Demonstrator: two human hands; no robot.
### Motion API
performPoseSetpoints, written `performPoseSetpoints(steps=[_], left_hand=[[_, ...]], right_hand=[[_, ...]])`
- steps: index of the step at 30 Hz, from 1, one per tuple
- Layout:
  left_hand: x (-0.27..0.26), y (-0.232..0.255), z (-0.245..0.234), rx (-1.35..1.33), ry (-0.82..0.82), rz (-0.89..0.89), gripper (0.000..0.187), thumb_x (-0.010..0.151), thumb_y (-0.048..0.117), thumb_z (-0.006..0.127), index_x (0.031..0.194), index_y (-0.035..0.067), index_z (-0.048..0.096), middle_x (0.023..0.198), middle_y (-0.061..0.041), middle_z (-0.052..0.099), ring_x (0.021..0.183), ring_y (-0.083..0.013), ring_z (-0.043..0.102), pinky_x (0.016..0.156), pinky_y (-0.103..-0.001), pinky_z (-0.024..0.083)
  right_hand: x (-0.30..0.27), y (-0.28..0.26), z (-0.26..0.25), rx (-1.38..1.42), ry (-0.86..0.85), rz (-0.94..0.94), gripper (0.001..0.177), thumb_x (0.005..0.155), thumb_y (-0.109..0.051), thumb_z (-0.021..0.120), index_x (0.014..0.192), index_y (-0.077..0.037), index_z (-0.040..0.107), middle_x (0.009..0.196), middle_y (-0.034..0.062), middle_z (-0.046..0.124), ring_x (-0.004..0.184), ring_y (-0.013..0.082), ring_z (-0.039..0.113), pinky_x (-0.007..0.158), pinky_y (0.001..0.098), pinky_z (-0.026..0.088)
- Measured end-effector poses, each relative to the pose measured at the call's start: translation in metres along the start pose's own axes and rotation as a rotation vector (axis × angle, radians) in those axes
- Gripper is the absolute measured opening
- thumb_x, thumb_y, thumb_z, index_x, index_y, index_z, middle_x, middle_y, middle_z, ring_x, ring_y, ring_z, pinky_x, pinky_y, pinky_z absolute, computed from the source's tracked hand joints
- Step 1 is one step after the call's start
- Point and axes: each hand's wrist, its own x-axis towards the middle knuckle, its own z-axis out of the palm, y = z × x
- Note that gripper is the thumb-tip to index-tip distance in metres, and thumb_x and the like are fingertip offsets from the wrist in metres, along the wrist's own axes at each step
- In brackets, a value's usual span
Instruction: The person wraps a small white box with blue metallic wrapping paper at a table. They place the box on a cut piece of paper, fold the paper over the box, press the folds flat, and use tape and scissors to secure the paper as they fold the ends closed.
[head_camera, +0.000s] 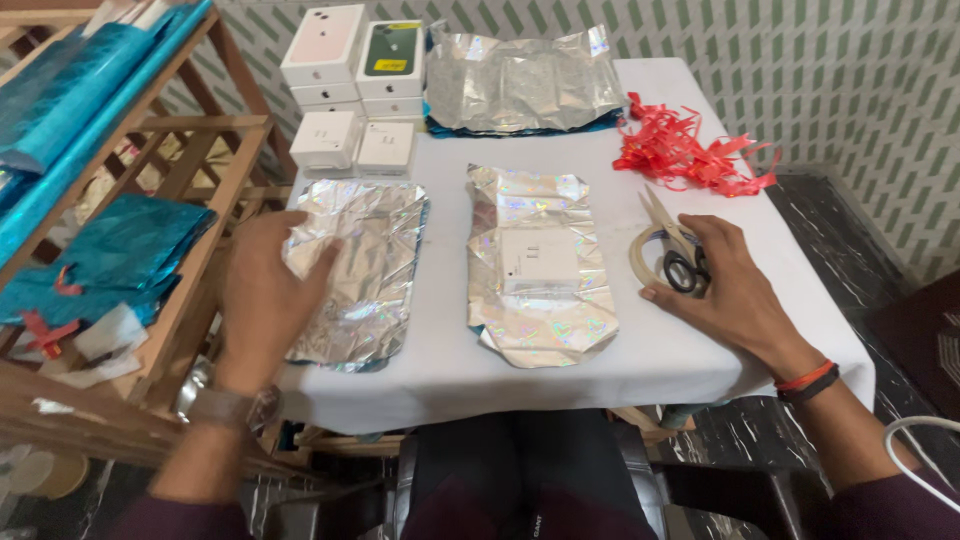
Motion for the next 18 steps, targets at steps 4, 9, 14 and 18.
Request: performPoseSetpoints(steps=[4,9,14,18], left_hand=[[0.015,-0.055,-0.014,0.290,-0.314,-0.344,0.044,0.092,0.042,0.074,0.105,0.000,0.074,0.099,-0.021,0.075,0.091,-0.0391,0.070,0.079,-0.049,0.054],[0.016,-0.079,0.005,0.309,-0.434,-0.416,0.061,0.086,0.055,0.075,0.111,0.000,0.075,0.096,-0.020,0.075,0.090,-0.0372,0.073,0.079,-0.048,0.056],[0.020,-0.072,0.016,0.325,-0.455,-0.510,0.056,0.077,0.050,0.080,0.108,0.004,0.076,0.097,-0.018,0.077,0.090,-0.0347,0.074,0.080,-0.047,0.057],[0.018,-0.067,0.022,0.289,-0.391,-0.471,0.054,0.073,0.045,0.086,0.105,0.003,0.076,0.098,-0.019,0.076,0.092,-0.0362,0.073,0.080,-0.047,0.056]], right_hand=[[0.000,0.007,0.002,-0.017,0.087,-0.096,0.095,0.068,-0.045,0.086,0.144,0.000,0.049,0.145,0.0260,0.043,0.131,0.0432,0.050,0.103,0.0480,0.047],[-0.006,0.020,0.005,-0.123,0.237,-0.128,0.080,0.076,-0.043,0.083,0.141,-0.003,0.058,0.150,0.0232,0.046,0.140,0.0430,0.046,0.114,0.0518,0.042],[-0.004,0.024,0.008,-0.072,0.223,-0.119,0.070,0.078,-0.039,0.083,0.134,-0.002,0.062,0.149,0.0254,0.045,0.138,0.0432,0.046,0.110,0.0495,0.044],[-0.005,0.025,0.008,-0.009,0.197,-0.096,0.068,0.080,-0.037,0.083,0.133,-0.001,0.061,0.148,0.0258,0.044,0.138,0.0428,0.046,0.107,0.0474,0.046]])
